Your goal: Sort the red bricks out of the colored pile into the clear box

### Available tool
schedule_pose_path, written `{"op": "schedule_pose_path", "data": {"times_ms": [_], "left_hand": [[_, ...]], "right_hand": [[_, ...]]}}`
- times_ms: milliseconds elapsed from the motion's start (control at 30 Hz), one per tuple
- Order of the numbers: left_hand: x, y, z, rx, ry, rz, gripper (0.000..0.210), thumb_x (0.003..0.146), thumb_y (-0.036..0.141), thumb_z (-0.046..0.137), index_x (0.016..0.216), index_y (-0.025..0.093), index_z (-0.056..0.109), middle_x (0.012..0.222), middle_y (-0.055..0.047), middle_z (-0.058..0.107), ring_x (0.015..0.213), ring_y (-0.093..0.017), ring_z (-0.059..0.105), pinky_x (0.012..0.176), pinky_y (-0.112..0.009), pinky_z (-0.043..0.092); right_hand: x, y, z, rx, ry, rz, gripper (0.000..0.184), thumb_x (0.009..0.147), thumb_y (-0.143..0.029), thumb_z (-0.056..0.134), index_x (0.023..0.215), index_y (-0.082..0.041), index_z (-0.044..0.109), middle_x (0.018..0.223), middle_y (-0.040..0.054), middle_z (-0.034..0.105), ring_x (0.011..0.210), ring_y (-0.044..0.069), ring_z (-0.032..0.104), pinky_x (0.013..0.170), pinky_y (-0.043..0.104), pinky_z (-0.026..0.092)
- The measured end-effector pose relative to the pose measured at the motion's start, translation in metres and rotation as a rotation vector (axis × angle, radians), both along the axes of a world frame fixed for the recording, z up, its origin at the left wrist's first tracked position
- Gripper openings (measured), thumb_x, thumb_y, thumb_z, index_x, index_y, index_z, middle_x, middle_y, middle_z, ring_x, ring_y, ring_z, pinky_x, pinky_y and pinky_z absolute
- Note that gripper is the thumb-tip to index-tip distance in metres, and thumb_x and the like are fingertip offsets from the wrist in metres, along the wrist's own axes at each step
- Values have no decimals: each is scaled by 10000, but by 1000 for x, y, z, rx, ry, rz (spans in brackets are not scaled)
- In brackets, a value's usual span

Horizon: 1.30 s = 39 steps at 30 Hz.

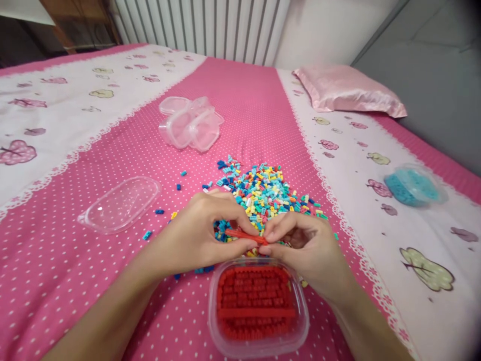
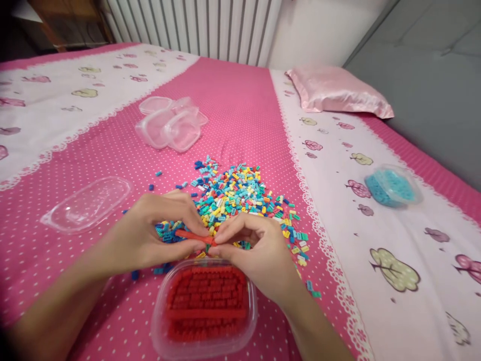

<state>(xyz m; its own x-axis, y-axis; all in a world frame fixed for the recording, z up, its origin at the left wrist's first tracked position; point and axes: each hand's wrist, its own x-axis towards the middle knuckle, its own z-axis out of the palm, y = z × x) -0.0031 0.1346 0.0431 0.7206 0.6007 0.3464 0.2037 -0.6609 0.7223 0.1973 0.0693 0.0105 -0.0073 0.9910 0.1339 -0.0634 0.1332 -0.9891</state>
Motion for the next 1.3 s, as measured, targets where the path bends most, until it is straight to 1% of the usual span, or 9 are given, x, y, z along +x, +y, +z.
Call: {"op": "schedule_pose_path", "data": {"times_ms": [200, 333, 533, 700, 833, 1033, 1100, 1200, 1300], "left_hand": [[0, -1, 1, 18, 20, 2, 39, 808, 167, 733, 815, 201, 752, 753, 10, 749, 710, -133, 643, 724, -287, 461], [1, -2, 1, 45, 30, -3, 36, 806, 161, 735, 813, 191, 753, 737, 14, 741, 708, -126, 635, 716, -274, 457], [4, -4, 2, 65, 3, -20, 36, 827, 168, 726, 797, 175, 745, 729, -10, 742, 709, -133, 644, 680, -260, 474], [5, -7, 2, 44, -25, -12, 60, 833, 161, 707, 779, 163, 733, 720, -17, 730, 676, -126, 635, 635, -248, 473], [5, -7, 2, 8, -36, -12, 70, 836, 160, 710, 769, 170, 725, 709, -10, 717, 664, -120, 629, 622, -242, 473], [6, -6, 1, 36, -44, -22, 63, 846, 172, 722, 783, 168, 732, 708, -15, 729, 673, -124, 639, 636, -244, 482], [7, -6, 0, 65, -34, -11, 42, 846, 170, 734, 804, 169, 739, 728, -14, 738, 700, -125, 649, 646, -237, 484], [5, -4, -1, 133, -17, 13, 26, 849, 169, 731, 836, 186, 747, 744, -1, 740, 709, -123, 648, 666, -238, 479], [-1, -2, 3, 142, 24, 5, 58, 857, 169, 703, 859, 207, 745, 780, 8, 744, 736, -126, 652, 713, -253, 479]], "right_hand": [[2, -2, 0, -7, -53, -5, 207, 636, -119, 877, 698, -242, 723, 740, -20, 751, 692, 127, 718, 642, 229, 598], [1, -3, 1, -1, -98, -30, 176, 656, -126, 854, 677, -236, 719, 735, -9, 747, 701, 143, 718, 646, 254, 604], [-2, -4, 3, -14, -131, -104, 188, 626, -127, 840, 597, -225, 682, 705, 10, 746, 680, 169, 728, 622, 283, 619], [-4, -7, 6, 45, -172, -127, 193, 656, -98, 803, 593, -228, 675, 724, 2, 751, 659, 155, 714, 599, 265, 592], [-6, -11, 6, 115, -241, -158, 192, 717, -104, 786, 622, -232, 678, 746, -8, 743, 672, 148, 696, 657, 293, 586], [-5, -12, 4, 157, -287, -156, 202, 745, -109, 771, 634, -234, 658, 755, -19, 730, 674, 139, 679, 664, 291, 571], [-2, -9, 5, 126, -293, -122, 174, 738, -125, 780, 667, -241, 671, 762, -12, 733, 709, 154, 693, 670, 295, 578], [9, -4, 8, 48, -286, -48, 176, 697, -192, 837, 819, -255, 728, 831, 6, 762, 790, 187, 726, 718, 318, 605], [31, 3, 12, 49, -308, -141, 221, 697, -258, 855, 883, -251, 736, 860, 19, 769, 793, 191, 728, 750, 327, 604]]}}
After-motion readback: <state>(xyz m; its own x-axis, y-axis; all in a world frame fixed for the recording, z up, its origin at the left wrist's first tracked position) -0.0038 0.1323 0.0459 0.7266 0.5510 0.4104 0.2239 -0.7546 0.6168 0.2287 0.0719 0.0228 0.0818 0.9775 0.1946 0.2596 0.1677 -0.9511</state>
